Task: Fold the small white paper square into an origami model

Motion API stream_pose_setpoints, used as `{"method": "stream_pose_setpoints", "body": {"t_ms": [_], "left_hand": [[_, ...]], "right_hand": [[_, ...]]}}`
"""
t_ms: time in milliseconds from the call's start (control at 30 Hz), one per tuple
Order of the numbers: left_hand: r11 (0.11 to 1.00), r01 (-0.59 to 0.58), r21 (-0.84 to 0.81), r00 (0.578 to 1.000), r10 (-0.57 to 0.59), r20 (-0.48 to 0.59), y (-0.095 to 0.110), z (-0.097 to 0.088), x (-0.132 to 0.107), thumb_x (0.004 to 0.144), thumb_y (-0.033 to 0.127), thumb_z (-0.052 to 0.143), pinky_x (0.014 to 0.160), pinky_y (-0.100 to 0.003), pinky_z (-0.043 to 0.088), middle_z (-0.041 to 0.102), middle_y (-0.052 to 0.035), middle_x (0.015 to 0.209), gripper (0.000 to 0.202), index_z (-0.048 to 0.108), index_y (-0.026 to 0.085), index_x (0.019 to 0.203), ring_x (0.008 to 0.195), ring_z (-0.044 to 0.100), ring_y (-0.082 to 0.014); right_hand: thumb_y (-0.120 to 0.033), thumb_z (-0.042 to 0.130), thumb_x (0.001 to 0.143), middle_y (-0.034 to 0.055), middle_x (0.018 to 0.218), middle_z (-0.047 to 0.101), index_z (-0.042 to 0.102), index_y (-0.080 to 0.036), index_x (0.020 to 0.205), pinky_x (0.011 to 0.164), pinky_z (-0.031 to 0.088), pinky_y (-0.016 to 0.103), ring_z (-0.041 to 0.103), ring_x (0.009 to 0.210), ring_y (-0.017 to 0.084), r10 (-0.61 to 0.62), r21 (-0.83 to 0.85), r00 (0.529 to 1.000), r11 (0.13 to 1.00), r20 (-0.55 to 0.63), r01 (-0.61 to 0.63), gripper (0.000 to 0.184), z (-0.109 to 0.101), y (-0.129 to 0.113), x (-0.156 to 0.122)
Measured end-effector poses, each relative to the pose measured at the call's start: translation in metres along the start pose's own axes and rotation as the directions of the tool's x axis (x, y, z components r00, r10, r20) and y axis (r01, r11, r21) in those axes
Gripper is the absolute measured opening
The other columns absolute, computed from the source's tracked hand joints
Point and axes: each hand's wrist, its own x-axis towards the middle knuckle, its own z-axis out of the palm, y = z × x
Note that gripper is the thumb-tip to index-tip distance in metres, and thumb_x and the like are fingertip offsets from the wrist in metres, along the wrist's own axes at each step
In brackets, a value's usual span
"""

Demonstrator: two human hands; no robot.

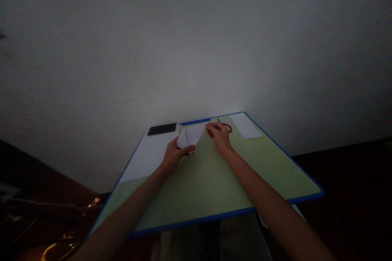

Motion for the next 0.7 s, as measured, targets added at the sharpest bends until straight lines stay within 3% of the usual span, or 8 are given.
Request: {"method": "stream_pose_setpoints", "body": {"t_ms": [267, 367, 500, 600, 700], "left_hand": [[0.999, -0.012, 0.037, 1.000, 0.011, 0.025, 0.0047, 0.0031, -0.0036, 0.065, 0.031, 0.088, 0.051, -0.025, 0.056, 0.071, -0.0054, 0.072, 0.048, 0.060, 0.010, 0.097, 0.058, 0.066, -0.0159], [1.000, -0.005, 0.007, 0.998, 0.005, 0.057, 0.0039, 0.0037, -0.0045, 0.069, 0.043, 0.085, 0.053, -0.028, 0.060, 0.071, -0.0073, 0.080, 0.053, 0.060, 0.011, 0.103, 0.066, 0.070, -0.0196], [0.996, 0.012, -0.086, 0.993, -0.001, 0.118, 0.0019, 0.0035, -0.0043, 0.085, 0.063, 0.063, 0.051, -0.033, 0.062, 0.070, -0.0086, 0.088, 0.056, 0.059, 0.014, 0.113, 0.071, 0.074, -0.0244], [0.995, -0.018, -0.101, 0.992, 0.030, 0.123, 0.0013, 0.0031, -0.0039, 0.086, 0.063, 0.063, 0.054, -0.034, 0.063, 0.070, -0.0087, 0.091, 0.056, 0.059, 0.014, 0.114, 0.070, 0.074, -0.0241], [0.996, -0.088, -0.020, 0.993, 0.089, 0.073, 0.0013, 0.0031, -0.0040, 0.083, 0.059, 0.069, 0.056, -0.035, 0.064, 0.070, -0.0091, 0.092, 0.056, 0.060, 0.013, 0.112, 0.072, 0.074, -0.0245]], "right_hand": [[-0.040, 0.080, 0.061, 0.0005, 0.073, 0.065, 0.070, -0.020, 0.076, 0.057, 0.044, 0.024, 0.057, 0.066, 0.012, 0.030, 0.033, 1.000, 0.999, 0.000, -0.029, 0.027, 0.0000, -0.0045, -0.0011], [-0.043, 0.081, 0.062, -0.0002, 0.078, 0.065, 0.068, -0.021, 0.079, 0.054, 0.042, 0.021, 0.058, 0.066, 0.012, 0.059, 0.074, 0.998, 0.996, 0.016, -0.060, 0.031, 0.0007, -0.0052, -0.0023], [-0.043, 0.085, 0.057, -0.0019, 0.079, 0.064, 0.064, -0.023, 0.081, 0.049, 0.037, 0.020, 0.057, 0.063, 0.010, 0.126, 0.191, 0.990, 0.972, 0.068, -0.136, 0.037, 0.0023, -0.0038, -0.0015], [-0.043, 0.086, 0.056, -0.0026, 0.078, 0.064, 0.061, -0.023, 0.080, 0.049, 0.038, 0.020, 0.057, 0.061, 0.010, 0.148, 0.227, 0.983, 0.959, 0.105, -0.168, 0.040, 0.0038, -0.0034, -0.0017], [-0.053, 0.081, 0.062, -0.0008, 0.077, 0.066, 0.063, -0.023, 0.081, 0.051, 0.041, 0.022, 0.058, 0.062, 0.012, 0.154, 0.230, 0.979, 0.956, 0.130, -0.181, 0.040, 0.0049, -0.0050, -0.0032]]}}
